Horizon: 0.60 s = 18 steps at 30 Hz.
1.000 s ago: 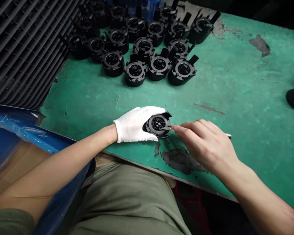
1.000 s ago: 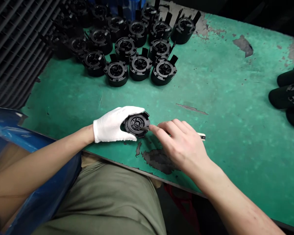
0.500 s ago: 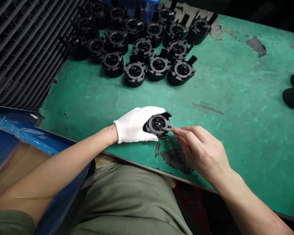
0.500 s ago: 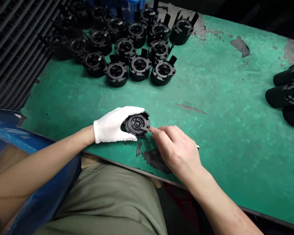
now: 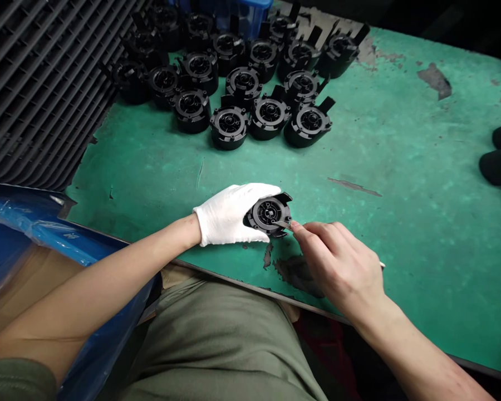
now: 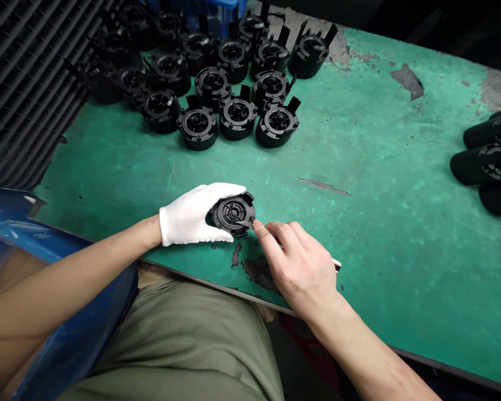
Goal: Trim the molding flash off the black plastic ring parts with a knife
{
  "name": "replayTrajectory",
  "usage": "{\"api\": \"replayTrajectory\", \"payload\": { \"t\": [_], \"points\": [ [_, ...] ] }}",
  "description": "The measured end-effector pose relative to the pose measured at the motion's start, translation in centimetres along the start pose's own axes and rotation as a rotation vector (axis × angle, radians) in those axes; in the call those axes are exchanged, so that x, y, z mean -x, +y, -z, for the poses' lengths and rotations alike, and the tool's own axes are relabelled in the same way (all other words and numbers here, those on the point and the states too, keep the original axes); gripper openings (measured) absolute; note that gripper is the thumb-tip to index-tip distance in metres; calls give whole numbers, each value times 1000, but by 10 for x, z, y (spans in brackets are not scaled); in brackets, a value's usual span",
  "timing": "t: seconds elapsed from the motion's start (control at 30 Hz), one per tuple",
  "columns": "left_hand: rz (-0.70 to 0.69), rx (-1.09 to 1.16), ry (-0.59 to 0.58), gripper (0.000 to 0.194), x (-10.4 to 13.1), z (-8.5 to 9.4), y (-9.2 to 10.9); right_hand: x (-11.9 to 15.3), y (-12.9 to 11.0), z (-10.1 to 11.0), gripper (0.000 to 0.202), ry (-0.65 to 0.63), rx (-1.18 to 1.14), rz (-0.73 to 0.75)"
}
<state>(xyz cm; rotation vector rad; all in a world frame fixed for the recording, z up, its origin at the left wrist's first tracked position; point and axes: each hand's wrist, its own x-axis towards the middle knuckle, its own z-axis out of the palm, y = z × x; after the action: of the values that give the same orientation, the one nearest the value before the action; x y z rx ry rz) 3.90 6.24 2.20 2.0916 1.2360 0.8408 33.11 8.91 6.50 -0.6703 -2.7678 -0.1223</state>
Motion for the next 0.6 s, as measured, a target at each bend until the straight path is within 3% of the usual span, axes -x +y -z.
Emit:
{"api": "replayTrajectory", "payload": {
  "t": [0.3, 0.6],
  "points": [
    [4, -40, -35, 90, -1, 1, 2, 1, -4, 0, 40, 38, -155, 77],
    [15, -31, -15, 82, -1, 1, 6, 4, 7, 2, 40, 76, -138, -56]
  ]
}}
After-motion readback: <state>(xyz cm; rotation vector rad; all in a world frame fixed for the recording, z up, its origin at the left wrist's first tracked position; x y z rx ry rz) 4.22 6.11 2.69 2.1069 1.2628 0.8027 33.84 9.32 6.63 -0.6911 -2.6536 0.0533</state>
